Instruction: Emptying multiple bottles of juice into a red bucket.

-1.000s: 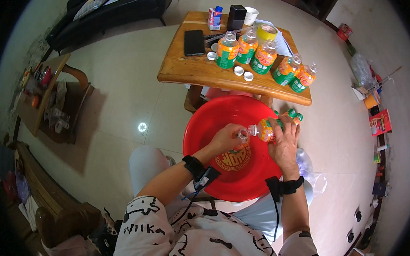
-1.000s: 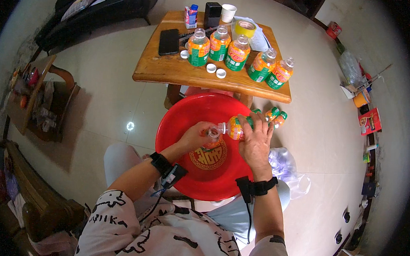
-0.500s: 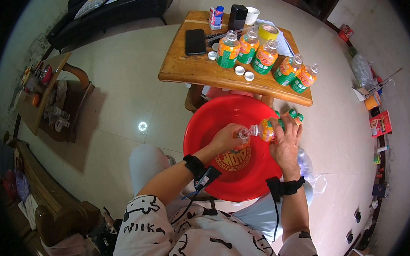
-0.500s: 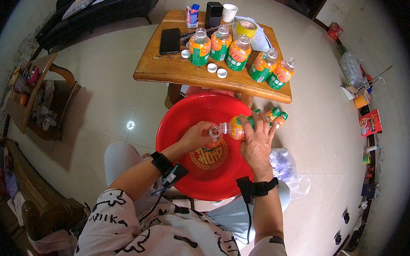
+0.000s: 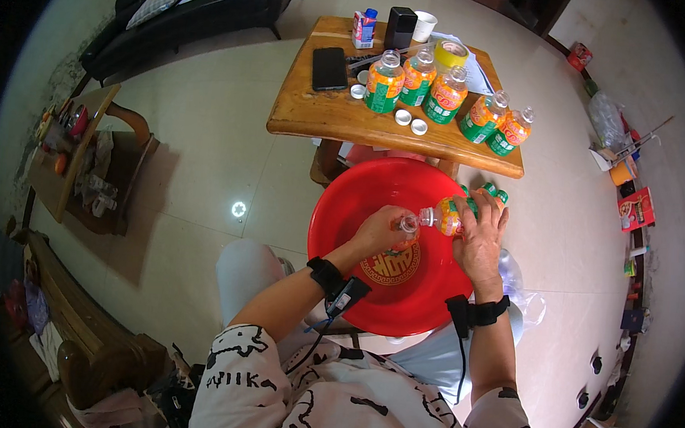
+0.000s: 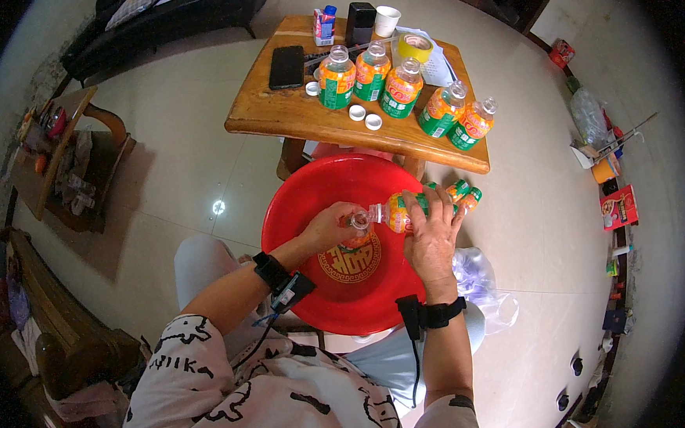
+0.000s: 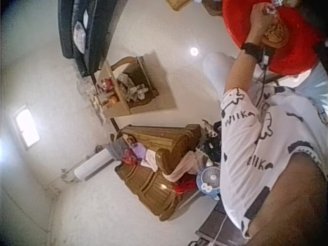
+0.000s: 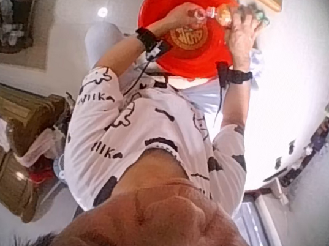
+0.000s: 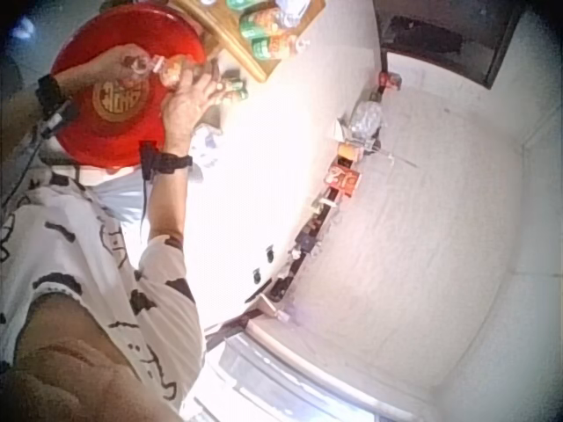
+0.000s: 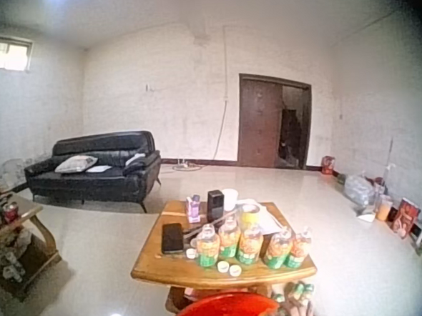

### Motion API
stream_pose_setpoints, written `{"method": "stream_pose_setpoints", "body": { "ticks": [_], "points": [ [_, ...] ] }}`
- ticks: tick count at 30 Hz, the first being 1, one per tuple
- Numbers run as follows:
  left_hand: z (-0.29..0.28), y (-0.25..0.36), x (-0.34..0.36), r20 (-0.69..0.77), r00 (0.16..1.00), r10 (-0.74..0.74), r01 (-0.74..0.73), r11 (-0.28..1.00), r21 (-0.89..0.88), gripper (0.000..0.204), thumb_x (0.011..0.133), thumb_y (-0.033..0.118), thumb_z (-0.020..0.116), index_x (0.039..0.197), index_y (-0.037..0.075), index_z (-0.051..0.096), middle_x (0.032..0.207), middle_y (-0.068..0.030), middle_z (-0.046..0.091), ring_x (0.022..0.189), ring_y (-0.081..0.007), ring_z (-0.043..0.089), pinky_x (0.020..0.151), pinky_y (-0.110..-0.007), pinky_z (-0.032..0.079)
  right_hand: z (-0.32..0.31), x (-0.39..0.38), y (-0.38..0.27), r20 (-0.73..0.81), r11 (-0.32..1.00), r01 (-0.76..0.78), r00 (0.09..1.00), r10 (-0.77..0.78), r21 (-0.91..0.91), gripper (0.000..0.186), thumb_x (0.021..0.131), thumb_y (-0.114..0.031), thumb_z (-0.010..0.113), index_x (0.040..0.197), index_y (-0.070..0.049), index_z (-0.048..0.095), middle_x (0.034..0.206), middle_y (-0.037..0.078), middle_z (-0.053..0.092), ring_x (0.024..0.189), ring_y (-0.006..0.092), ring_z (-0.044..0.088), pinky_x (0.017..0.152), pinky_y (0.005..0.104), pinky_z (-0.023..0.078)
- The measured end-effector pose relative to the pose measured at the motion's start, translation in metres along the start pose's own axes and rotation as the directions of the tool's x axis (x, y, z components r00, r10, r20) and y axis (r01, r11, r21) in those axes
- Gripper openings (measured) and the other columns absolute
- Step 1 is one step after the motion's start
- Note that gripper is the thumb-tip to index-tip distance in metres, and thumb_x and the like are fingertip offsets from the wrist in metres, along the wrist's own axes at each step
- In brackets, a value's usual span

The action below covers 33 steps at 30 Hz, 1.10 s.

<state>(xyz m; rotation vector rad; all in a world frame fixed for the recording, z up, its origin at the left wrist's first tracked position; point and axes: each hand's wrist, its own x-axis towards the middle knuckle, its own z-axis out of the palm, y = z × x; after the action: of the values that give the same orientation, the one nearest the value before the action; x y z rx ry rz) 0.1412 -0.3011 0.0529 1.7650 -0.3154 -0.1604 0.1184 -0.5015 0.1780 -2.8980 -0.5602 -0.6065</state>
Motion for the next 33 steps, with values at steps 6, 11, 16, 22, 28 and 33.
{"method": "stream_pose_setpoints", "body": {
  "ticks": [6,11,16,22,28,33],
  "points": [
    [0.001,-0.004,0.001,0.024,1.000,-0.013,0.013,1.000,-0.028,0.035,0.076,0.018,0.071,0.108,0.008,0.063,0.103,-0.0118,0.060,0.100,-0.0265,0.058,0.088,-0.035,0.045,-0.001,0.000,-0.001,0.008,1.000,0.001,1.000,-0.001,-0.007,0.073,0.058,0.004,0.064,0.126,-0.019,0.054,0.128,0.011,0.046,0.128,0.0316,0.037,0.109,0.0576,0.020],
    [0.001,-0.006,0.002,0.013,1.000,-0.009,0.010,1.000,-0.028,0.035,0.076,0.019,0.071,0.108,0.008,0.063,0.103,-0.0117,0.060,0.099,-0.0264,0.058,0.087,-0.035,0.046,-0.002,0.001,-0.001,0.020,1.000,-0.005,1.000,0.005,-0.021,0.073,0.058,0.004,0.064,0.127,-0.019,0.054,0.129,0.011,0.045,0.129,0.0312,0.036,0.109,0.0588,0.019],
    [0.001,-0.004,0.001,0.003,1.000,-0.002,0.002,1.000,0.030,0.035,0.076,0.019,0.072,0.108,0.009,0.064,0.102,-0.0119,0.060,0.097,-0.0258,0.059,0.085,-0.035,0.047,-0.002,0.000,-0.002,0.036,0.999,-0.020,0.999,0.021,-0.036,0.073,0.059,0.004,0.064,0.127,-0.019,0.054,0.130,0.010,0.045,0.130,0.0308,0.035,0.110,0.0592,0.018],
    [0.000,-0.002,0.000,-0.006,0.999,-0.037,0.038,0.999,0.015,0.034,0.076,0.018,0.072,0.108,0.009,0.064,0.102,-0.0120,0.061,0.097,-0.0259,0.059,0.086,-0.035,0.047,-0.002,0.001,-0.002,0.027,0.999,-0.011,1.000,0.012,-0.031,0.074,0.058,0.005,0.064,0.127,-0.020,0.054,0.130,0.010,0.045,0.130,0.0306,0.035,0.110,0.0593,0.018],
    [-0.003,0.013,-0.003,-0.009,1.000,-0.015,0.015,0.999,0.036,0.032,0.076,0.018,0.071,0.106,0.008,0.064,0.103,-0.0123,0.061,0.098,-0.0264,0.059,0.086,-0.035,0.047,-0.001,0.000,-0.001,0.028,0.999,-0.014,0.999,0.015,-0.033,0.074,0.058,0.005,0.064,0.127,-0.019,0.054,0.130,0.010,0.045,0.130,0.0307,0.035,0.110,0.0592,0.017],
    [-0.002,0.006,-0.001,-0.007,1.000,-0.015,0.015,1.000,0.008,0.030,0.077,0.018,0.071,0.104,0.007,0.064,0.102,-0.0118,0.061,0.098,-0.0256,0.059,0.086,-0.035,0.046,-0.003,0.001,-0.003,0.025,0.999,-0.012,1.000,0.013,-0.033,0.074,0.058,0.005,0.064,0.127,-0.019,0.054,0.129,0.010,0.045,0.130,0.0308,0.035,0.111,0.0593,0.016]
  ]
}}
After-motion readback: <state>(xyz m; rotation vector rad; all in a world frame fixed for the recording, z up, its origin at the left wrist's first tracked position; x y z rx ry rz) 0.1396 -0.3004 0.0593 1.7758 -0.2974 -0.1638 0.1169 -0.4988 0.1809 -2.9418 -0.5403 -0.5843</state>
